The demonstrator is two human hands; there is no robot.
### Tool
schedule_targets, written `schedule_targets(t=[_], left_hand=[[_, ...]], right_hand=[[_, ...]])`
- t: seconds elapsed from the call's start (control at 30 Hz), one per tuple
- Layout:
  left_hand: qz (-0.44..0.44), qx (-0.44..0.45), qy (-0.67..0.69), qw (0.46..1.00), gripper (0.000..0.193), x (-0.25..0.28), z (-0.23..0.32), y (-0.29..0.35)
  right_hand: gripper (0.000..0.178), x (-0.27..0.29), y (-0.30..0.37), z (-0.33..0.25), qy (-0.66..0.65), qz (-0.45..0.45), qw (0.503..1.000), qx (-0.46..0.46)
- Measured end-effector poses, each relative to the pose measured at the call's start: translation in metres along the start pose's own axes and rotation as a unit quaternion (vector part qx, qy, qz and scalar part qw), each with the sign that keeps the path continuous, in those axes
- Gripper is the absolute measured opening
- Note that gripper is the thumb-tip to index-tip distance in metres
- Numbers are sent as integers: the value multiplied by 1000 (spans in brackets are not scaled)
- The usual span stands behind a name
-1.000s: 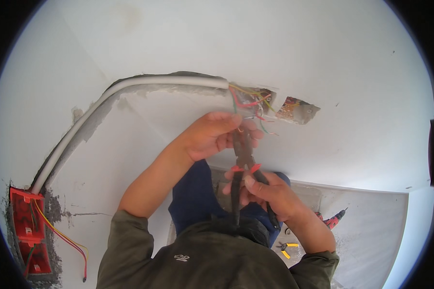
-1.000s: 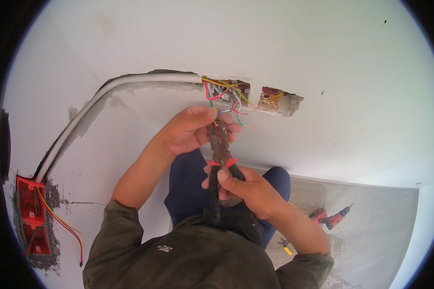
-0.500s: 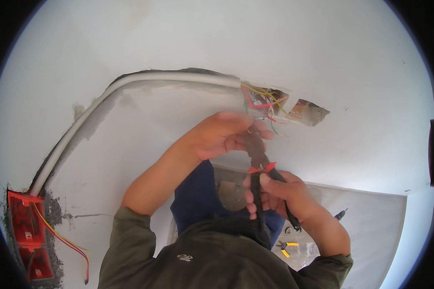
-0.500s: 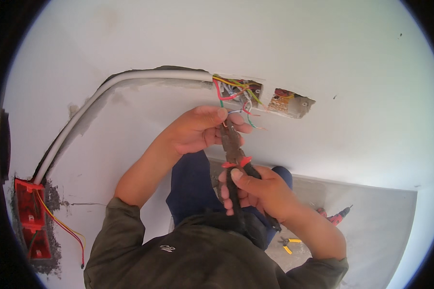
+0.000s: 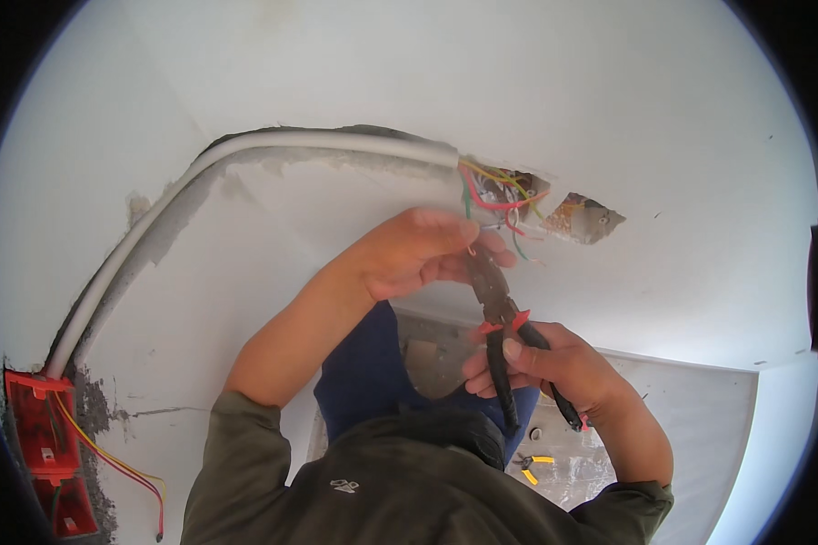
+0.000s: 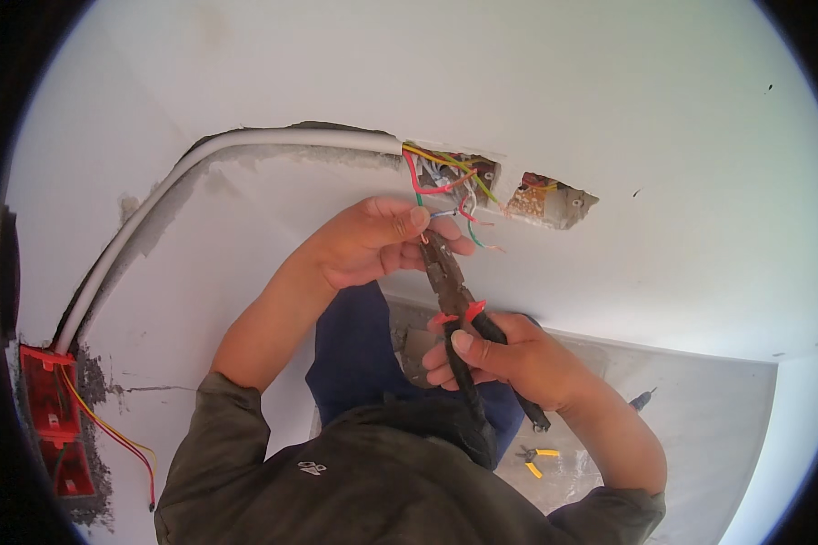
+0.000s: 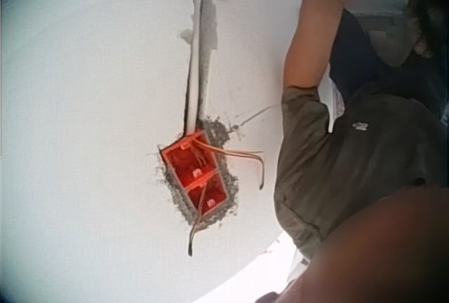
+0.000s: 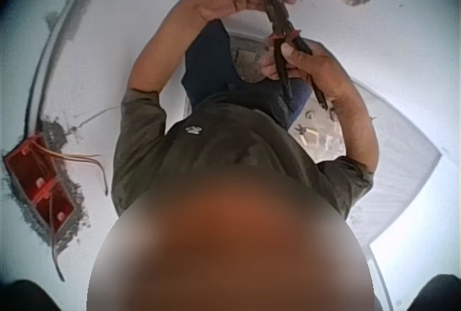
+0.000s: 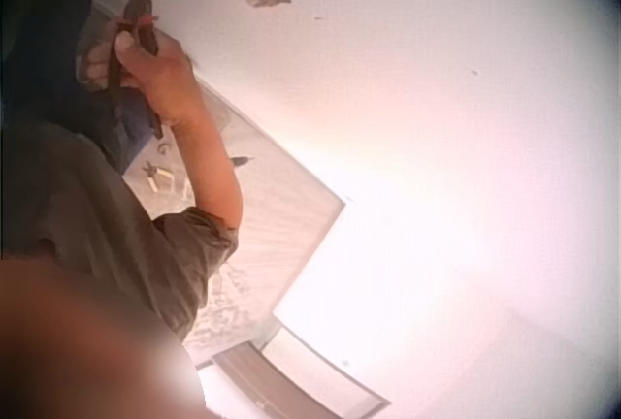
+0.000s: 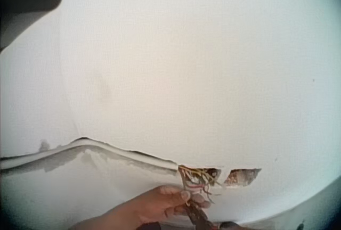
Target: Installing and connecting electrical wires in a wall during a renovation.
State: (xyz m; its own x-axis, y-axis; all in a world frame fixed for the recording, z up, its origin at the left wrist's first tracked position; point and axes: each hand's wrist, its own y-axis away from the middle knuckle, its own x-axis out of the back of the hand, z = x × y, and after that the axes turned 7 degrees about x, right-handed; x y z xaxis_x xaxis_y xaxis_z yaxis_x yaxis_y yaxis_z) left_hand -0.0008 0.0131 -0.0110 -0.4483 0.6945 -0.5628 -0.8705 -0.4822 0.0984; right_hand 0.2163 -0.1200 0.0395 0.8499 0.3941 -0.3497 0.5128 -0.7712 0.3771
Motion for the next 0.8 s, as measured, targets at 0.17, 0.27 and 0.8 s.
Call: schedule_targets(t=[0.17,0.27,0.8], left_hand=[[20,6,-13,1000,38,0,1,2],[16,3,-13,1000,38,-1,1,2],[-19,-1,56,998,40,2,-11,-5]], right_hand=[[46,-3,2,-8,-15,0,1000,-27],[44,-6,3,-13,-14,12,999,-44],[27,-14,-3,20,-158,-8,987,5]])
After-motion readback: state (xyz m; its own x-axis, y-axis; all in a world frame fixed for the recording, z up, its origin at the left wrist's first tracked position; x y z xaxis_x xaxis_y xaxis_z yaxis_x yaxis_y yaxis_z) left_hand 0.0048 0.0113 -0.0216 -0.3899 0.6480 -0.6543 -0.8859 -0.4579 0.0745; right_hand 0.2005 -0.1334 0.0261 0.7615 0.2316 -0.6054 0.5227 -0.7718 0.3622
